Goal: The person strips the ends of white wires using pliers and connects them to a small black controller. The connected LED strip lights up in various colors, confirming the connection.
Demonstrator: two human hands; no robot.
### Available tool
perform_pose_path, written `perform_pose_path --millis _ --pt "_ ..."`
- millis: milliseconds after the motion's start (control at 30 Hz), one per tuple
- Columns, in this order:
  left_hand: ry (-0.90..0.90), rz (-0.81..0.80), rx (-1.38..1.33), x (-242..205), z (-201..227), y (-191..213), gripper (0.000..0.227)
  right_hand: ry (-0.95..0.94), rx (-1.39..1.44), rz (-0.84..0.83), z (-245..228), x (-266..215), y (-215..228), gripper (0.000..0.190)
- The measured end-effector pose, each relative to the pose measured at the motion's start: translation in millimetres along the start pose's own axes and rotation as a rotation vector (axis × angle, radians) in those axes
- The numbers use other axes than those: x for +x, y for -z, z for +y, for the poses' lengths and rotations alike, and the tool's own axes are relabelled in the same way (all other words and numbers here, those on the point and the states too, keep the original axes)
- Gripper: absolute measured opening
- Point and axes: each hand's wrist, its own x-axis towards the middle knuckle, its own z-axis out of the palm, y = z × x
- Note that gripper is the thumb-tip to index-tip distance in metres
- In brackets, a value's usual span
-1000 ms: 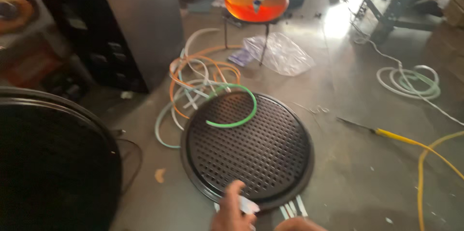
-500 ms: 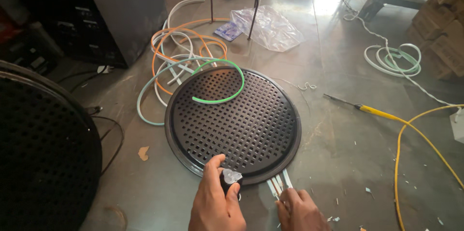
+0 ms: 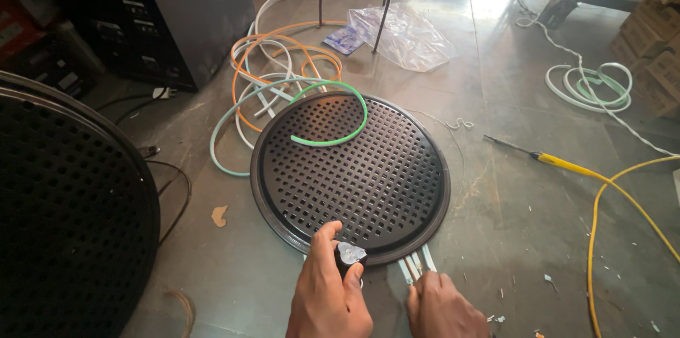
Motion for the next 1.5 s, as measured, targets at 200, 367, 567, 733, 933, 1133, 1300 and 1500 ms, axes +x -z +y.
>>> perform_pose_path --millis 200,367,567,733,933,1133,1300,1500 --pt "0.005 0.014 0.014 0 -1 -4 0.068 0.039 0.121 -0.069 -21 -7 -27 0.029" --pt "0.025 0.021 0.019 -1 2 -5 0.067 0.514 0.652 -0.05 -26 -13 -46 0.026" --pt "0.121 -0.014 0.05 0 14 -4 0.066 0.383 0.56 -0.018 2 -8 -6 0.014" --pt "0.237 -0.06 0.065 -2 23 0 0.066 0.132 0.441 0.135 9 -6 31 0.025" --pt "0.167 -0.058 0.063 -3 23 -1 0.067 0.175 0.323 0.225 -3 -8 29 0.025" --pt "0.169 -0.072 0.067 -3 24 -2 0.065 0.068 0.354 0.061 -21 -16 17 0.027" --pt "0.219 -0.063 0.089 -5 24 -1 0.066 0.081 0.334 0.027 -18 -14 19 0.026" --pt "0.14 -0.073 0.059 -3 25 1 0.065 0.022 0.878 -0.248 -8 -3 11 0.014"
